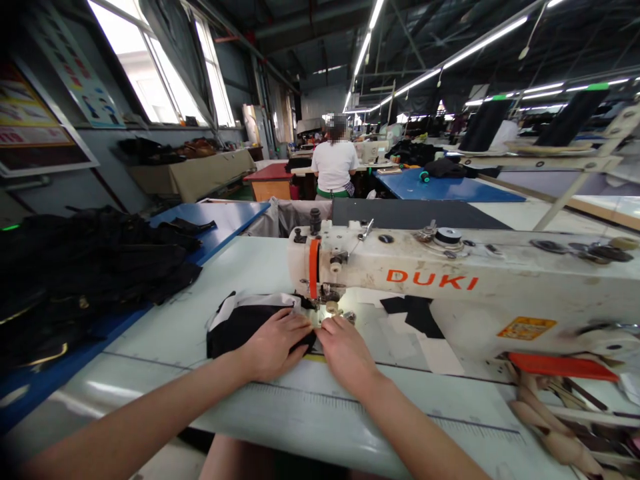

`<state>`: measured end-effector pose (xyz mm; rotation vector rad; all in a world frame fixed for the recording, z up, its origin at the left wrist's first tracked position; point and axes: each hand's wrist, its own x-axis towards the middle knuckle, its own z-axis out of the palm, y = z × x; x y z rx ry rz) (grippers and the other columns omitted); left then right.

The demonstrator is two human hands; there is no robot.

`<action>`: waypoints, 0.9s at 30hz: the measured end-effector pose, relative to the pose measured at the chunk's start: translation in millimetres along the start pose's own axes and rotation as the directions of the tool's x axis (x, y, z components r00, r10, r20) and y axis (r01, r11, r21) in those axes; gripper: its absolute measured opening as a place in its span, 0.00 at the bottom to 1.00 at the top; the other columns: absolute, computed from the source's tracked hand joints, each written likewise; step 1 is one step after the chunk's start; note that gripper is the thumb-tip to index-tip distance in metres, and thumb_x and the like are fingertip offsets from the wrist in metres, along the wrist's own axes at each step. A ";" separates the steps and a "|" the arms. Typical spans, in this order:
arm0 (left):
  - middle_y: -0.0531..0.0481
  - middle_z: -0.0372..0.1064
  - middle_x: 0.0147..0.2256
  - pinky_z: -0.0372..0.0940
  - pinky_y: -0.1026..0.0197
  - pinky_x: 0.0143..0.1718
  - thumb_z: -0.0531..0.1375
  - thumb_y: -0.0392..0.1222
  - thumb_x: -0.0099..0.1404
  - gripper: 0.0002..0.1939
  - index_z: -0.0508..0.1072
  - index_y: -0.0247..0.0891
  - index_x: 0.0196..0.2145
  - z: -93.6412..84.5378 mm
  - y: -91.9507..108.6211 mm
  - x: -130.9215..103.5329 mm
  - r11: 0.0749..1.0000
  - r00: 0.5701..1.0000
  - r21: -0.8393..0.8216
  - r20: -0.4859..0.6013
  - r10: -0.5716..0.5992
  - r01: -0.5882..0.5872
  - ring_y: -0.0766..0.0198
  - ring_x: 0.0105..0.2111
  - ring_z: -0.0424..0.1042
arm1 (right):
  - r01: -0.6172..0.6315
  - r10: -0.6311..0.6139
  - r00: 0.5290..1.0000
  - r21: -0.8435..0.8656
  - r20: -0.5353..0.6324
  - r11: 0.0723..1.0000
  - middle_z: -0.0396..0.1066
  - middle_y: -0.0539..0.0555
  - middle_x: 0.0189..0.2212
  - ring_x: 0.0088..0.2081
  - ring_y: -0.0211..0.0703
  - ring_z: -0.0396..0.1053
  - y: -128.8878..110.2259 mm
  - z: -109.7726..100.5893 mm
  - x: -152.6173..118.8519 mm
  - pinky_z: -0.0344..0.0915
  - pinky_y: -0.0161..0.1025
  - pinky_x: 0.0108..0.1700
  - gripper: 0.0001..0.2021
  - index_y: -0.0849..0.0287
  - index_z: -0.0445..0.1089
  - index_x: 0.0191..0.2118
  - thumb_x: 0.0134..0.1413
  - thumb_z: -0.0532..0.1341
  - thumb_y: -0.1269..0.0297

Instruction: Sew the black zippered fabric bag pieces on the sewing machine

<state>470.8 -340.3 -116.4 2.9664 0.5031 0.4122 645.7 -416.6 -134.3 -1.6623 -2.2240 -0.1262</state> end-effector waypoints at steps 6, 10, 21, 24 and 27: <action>0.45 0.68 0.46 0.56 0.51 0.57 0.52 0.41 0.65 0.13 0.68 0.36 0.46 5.1 -3.9 -2.8 0.998 0.999 -0.059 -0.045 -0.018 0.015 0.57 0.48 0.66 | -0.005 0.005 1.000 -0.015 0.002 1.000 0.66 0.54 0.33 0.39 0.47 0.61 -0.2 5.3 -3.6 0.63 0.44 0.44 0.07 0.61 0.70 0.39 0.56 0.57 0.75; 0.45 0.68 0.45 0.56 0.51 0.57 0.52 0.40 0.65 0.13 0.68 0.36 0.46 6.7 -5.1 -2.8 0.997 0.998 -0.073 -0.061 -0.017 0.013 0.58 0.48 0.66 | -0.007 0.008 1.000 -0.025 0.019 1.000 0.66 0.54 0.33 0.40 0.47 0.61 0.4 5.8 -2.8 0.62 0.45 0.45 0.07 0.61 0.70 0.39 0.56 0.57 0.74; 0.45 0.69 0.47 0.56 0.51 0.58 0.53 0.40 0.64 0.13 0.69 0.37 0.46 11.5 -12.5 3.3 0.998 0.997 -0.053 -0.068 -0.024 0.020 0.58 0.50 0.66 | -0.063 0.063 0.998 -0.009 0.014 0.998 0.65 0.54 0.34 0.40 0.47 0.60 -0.8 1.5 2.0 0.60 0.44 0.45 0.08 0.60 0.69 0.39 0.58 0.54 0.74; 0.44 0.69 0.47 0.57 0.51 0.58 0.53 0.39 0.64 0.13 0.69 0.36 0.46 13.6 -17.6 8.9 0.999 0.996 -0.043 -0.086 -0.027 0.023 0.57 0.50 0.67 | -0.082 0.082 0.997 -0.018 0.004 0.996 0.65 0.54 0.34 0.39 0.46 0.60 -0.6 0.9 3.9 0.60 0.43 0.43 0.08 0.60 0.69 0.38 0.58 0.54 0.74; 0.44 0.70 0.47 0.58 0.50 0.56 0.52 0.39 0.65 0.14 0.69 0.36 0.46 14.1 -23.3 15.6 0.999 0.996 -0.037 -0.093 -0.015 0.011 0.57 0.50 0.67 | -0.087 0.086 0.996 -0.035 -0.015 0.996 0.65 0.54 0.34 0.38 0.45 0.60 -1.0 0.6 4.7 0.59 0.43 0.42 0.07 0.60 0.69 0.38 0.58 0.54 0.74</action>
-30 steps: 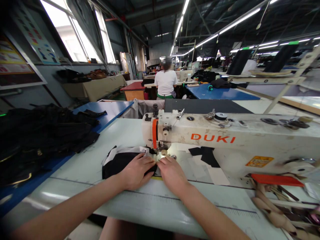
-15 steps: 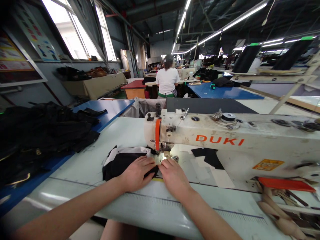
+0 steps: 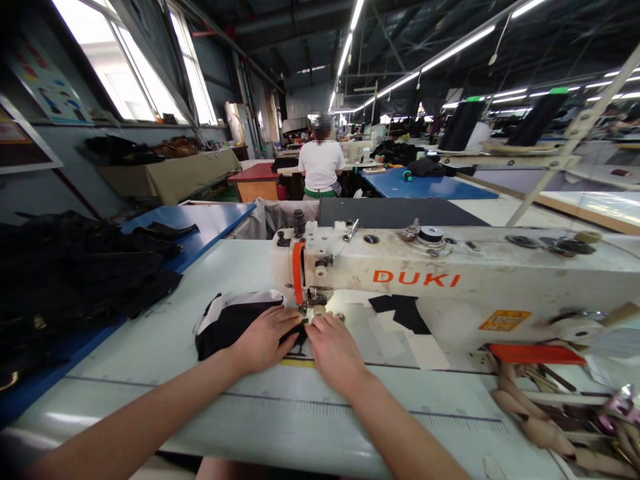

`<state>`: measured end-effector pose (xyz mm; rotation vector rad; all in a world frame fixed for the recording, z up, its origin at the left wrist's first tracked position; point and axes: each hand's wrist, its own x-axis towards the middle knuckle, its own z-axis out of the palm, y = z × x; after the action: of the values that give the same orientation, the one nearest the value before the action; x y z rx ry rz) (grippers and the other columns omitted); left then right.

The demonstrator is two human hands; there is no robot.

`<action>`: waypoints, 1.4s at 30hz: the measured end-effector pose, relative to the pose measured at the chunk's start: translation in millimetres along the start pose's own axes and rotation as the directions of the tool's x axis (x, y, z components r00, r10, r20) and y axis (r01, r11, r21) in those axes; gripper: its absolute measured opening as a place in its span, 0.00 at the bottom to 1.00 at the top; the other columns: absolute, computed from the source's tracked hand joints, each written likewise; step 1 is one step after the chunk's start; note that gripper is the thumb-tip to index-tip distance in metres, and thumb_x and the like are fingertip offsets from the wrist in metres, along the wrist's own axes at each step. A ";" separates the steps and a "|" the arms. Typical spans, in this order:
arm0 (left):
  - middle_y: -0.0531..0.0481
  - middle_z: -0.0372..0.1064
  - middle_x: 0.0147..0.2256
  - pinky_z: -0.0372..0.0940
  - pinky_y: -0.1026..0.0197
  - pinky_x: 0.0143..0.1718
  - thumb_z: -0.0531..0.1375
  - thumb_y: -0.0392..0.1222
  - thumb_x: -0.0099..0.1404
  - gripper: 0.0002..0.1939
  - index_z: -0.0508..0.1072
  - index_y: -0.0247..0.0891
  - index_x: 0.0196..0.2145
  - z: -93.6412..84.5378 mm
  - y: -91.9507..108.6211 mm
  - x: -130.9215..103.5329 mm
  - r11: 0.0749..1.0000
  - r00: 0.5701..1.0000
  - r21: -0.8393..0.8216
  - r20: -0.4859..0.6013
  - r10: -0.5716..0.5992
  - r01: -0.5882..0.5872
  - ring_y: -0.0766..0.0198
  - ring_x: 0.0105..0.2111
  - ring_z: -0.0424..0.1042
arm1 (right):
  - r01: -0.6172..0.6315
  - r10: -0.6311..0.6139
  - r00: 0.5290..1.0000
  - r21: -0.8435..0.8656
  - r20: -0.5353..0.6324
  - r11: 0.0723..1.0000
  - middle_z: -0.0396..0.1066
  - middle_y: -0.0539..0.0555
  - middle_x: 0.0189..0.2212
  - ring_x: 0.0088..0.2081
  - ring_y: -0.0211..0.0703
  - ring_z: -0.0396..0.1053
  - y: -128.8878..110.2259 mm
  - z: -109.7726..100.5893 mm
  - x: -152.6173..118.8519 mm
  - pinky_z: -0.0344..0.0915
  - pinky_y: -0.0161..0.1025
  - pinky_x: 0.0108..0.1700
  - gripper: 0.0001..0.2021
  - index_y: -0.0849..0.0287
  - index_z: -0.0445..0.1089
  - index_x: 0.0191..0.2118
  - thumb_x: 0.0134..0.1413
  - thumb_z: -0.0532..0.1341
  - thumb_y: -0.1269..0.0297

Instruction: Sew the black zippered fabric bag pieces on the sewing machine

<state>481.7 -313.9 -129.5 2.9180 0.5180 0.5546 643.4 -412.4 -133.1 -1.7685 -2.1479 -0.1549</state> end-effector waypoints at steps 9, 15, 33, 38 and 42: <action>0.44 0.70 0.47 0.58 0.52 0.56 0.52 0.39 0.65 0.14 0.70 0.36 0.46 3.0 -8.9 6.8 1.000 1.000 0.024 -0.018 0.005 -0.005 0.58 0.49 0.67 | 0.008 -0.009 1.000 -0.024 -0.027 1.000 0.65 0.55 0.34 0.39 0.46 0.61 -0.8 1.1 -2.8 0.60 0.43 0.43 0.08 0.60 0.69 0.40 0.57 0.54 0.74; 0.44 0.70 0.46 0.58 0.52 0.56 0.52 0.39 0.65 0.13 0.70 0.36 0.45 3.5 -7.4 7.3 1.000 1.000 0.029 -0.008 -0.002 0.002 0.58 0.49 0.67 | 0.010 -0.010 1.000 0.004 -0.015 1.000 0.66 0.56 0.35 0.41 0.47 0.61 -0.3 1.4 -3.6 0.59 0.45 0.46 0.10 0.61 0.69 0.42 0.58 0.53 0.74; 0.42 0.48 0.63 0.41 0.41 0.63 0.54 0.52 0.64 0.33 0.49 0.39 0.63 -71.4 36.4 -118.7 0.990 0.996 0.111 -0.024 -0.082 0.084 0.49 0.64 0.43 | 0.142 -0.125 0.972 0.074 -0.198 0.987 0.71 0.56 0.37 0.40 0.47 0.67 8.2 10.0 -14.8 0.65 0.46 0.45 0.13 0.58 0.71 0.44 0.59 0.52 0.70; 0.38 0.53 0.59 0.55 0.38 0.55 0.64 0.60 0.50 0.43 0.56 0.41 0.59 -80.0 6.9 -156.0 0.838 0.855 0.182 -0.028 -0.518 0.514 0.41 0.58 0.54 | 0.152 -0.140 0.970 0.043 -0.196 0.988 0.72 0.56 0.39 0.42 0.48 0.67 9.9 12.8 -19.8 0.64 0.47 0.48 0.12 0.57 0.72 0.44 0.60 0.52 0.68; 0.46 0.67 0.46 0.64 0.51 0.47 0.60 0.47 0.60 0.17 0.68 0.43 0.46 -86.4 -12.9 -154.7 0.867 0.874 0.226 0.107 -0.475 0.444 0.53 0.47 0.66 | 0.203 -0.199 0.953 -0.008 -0.229 0.979 0.72 0.56 0.41 0.43 0.49 0.68 21.1 25.6 -22.0 0.62 0.48 0.51 0.13 0.58 0.72 0.44 0.60 0.52 0.63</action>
<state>310.1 -351.6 -103.5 2.8159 1.2631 0.2099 662.2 -420.5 -167.3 -1.4410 -2.1472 -0.3733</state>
